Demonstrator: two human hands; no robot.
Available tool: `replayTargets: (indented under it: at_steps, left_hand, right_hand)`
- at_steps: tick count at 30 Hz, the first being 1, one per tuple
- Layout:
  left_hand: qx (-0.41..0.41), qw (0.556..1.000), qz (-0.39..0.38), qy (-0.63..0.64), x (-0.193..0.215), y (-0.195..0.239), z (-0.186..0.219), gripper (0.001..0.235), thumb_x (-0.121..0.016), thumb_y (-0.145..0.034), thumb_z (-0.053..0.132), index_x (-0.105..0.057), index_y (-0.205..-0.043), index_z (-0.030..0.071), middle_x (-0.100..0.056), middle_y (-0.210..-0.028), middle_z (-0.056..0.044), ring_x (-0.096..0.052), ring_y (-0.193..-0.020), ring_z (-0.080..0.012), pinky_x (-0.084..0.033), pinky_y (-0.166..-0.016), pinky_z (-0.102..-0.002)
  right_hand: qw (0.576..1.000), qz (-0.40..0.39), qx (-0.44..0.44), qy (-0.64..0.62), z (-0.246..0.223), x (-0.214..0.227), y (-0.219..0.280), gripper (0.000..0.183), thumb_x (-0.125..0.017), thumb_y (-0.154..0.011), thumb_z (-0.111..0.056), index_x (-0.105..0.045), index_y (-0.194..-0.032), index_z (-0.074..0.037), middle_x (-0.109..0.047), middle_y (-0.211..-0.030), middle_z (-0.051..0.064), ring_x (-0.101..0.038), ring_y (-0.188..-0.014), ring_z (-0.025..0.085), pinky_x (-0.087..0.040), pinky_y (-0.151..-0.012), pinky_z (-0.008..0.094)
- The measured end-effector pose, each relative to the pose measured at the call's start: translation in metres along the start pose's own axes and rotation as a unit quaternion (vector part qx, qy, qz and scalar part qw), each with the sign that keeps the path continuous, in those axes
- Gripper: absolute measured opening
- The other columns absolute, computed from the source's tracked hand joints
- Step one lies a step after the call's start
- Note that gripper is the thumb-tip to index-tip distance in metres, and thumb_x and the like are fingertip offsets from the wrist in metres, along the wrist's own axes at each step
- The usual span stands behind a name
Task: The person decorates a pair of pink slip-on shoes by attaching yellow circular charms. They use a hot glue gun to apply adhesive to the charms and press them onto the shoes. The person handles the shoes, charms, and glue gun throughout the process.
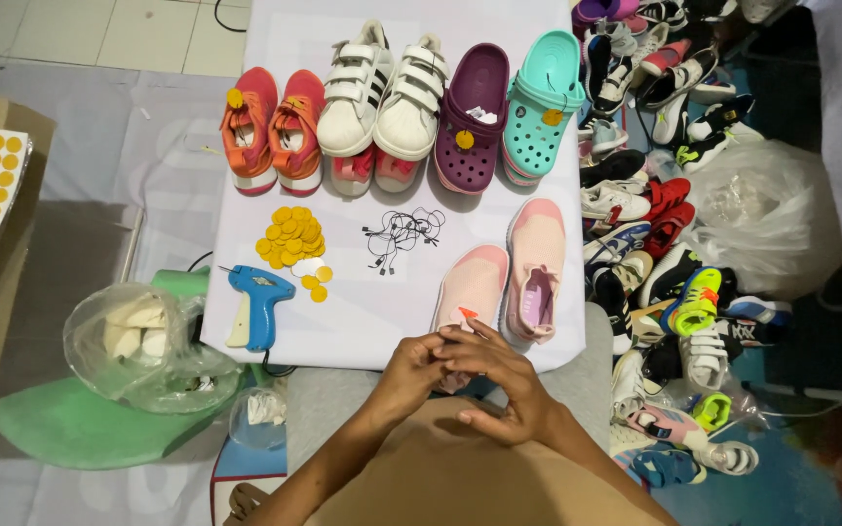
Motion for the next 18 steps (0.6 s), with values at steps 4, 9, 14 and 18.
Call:
replayTargets:
  at_steps: [4,9,14,18]
  left_hand:
    - [0.029,0.999,-0.008,0.021,-0.007,0.000,0.013,0.023,-0.068,-0.094,0.012,-0.071,-0.113,0.000,-0.076,-0.088,-0.013,-0.072,-0.075,-0.0157,-0.060,-0.069,-0.026]
    - [0.011,0.999,0.036,0.028,-0.003,-0.001,0.005,0.017,-0.068,-0.093,0.002,-0.075,-0.107,-0.002,-0.078,-0.087,-0.017,-0.075,-0.077,-0.0150,-0.060,-0.066,-0.022]
    - [0.007,1.000,0.026,0.013,-0.001,-0.001,0.009,0.018,-0.067,-0.093,0.002,-0.075,-0.108,-0.003,-0.078,-0.088,-0.019,-0.076,-0.078,-0.0175,-0.061,-0.065,-0.022]
    - [0.007,1.000,0.022,0.002,-0.001,-0.001,0.008,0.019,-0.067,-0.093,0.002,-0.075,-0.109,-0.003,-0.078,-0.087,-0.020,-0.076,-0.077,-0.0171,-0.061,-0.064,-0.022]
  right_hand:
    - [0.999,0.027,-0.012,0.015,0.006,0.007,-0.004,0.050,-0.072,-0.081,-0.019,-0.057,-0.127,-0.007,-0.063,-0.134,0.015,-0.054,-0.137,0.037,-0.033,-0.125,0.060]
    - [0.982,0.113,-0.148,0.013,0.053,0.024,0.012,0.038,-0.065,-0.089,0.002,-0.060,-0.127,0.006,-0.066,-0.126,0.023,-0.060,-0.124,0.045,-0.045,-0.103,0.058]
    - [0.982,0.054,-0.175,0.052,0.066,0.019,0.016,0.048,-0.069,-0.082,0.005,-0.062,-0.130,0.001,-0.064,-0.129,0.023,-0.058,-0.125,0.047,-0.044,-0.103,0.060]
    - [0.982,0.035,-0.161,0.092,0.076,0.010,0.023,0.049,-0.073,-0.078,0.005,-0.067,-0.126,-0.003,-0.067,-0.123,0.018,-0.063,-0.117,0.043,-0.051,-0.095,0.054]
Point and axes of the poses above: each hand's wrist, its own y-axis away from the middle knuckle, its own x-axis out of the back of the hand, z = x × y, the point moved 6 cm from there along -y, towards the middle knuckle
